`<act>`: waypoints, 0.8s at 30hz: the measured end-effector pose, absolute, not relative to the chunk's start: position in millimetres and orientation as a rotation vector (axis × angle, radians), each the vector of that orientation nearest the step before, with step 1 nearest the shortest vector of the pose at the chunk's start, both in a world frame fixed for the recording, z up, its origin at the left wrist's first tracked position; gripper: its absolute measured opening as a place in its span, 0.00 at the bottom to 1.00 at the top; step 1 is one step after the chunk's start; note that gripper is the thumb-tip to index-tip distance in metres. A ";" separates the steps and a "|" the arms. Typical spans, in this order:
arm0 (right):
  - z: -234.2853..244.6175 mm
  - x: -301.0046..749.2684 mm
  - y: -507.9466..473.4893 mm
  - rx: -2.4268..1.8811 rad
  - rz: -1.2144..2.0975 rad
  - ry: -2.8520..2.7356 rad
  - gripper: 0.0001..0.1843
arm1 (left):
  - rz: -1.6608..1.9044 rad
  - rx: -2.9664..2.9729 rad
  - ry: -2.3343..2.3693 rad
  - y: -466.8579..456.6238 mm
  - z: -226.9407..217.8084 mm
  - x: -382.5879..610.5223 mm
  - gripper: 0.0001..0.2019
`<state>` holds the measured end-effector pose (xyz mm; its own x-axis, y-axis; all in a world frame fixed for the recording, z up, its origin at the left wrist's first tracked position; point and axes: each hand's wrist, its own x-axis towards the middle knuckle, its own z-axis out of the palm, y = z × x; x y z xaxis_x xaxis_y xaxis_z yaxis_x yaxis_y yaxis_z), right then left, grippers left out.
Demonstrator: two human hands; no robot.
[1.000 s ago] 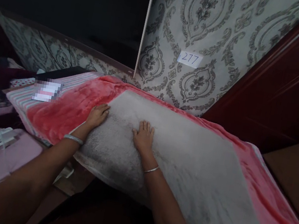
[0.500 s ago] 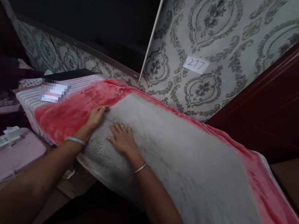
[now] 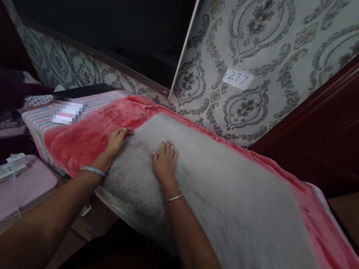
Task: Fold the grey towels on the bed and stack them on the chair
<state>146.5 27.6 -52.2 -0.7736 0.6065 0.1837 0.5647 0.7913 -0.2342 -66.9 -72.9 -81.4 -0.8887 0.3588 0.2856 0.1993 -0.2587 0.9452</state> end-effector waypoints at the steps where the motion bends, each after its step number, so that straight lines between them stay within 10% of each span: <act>1: -51.2 146.1 25.1 -0.837 0.234 -2.755 0.34 | 2.320 0.690 1.828 -72.8 -81.2 -66.4 0.16; 9: -54.5 122.9 -9.9 -0.027 0.281 -3.081 0.33 | 2.398 0.636 1.715 -75.5 -80.3 -64.7 0.14; 24: -52.2 104.7 12.6 -0.769 0.278 -2.847 0.35 | 2.658 0.477 1.255 -83.7 -76.4 -64.8 0.19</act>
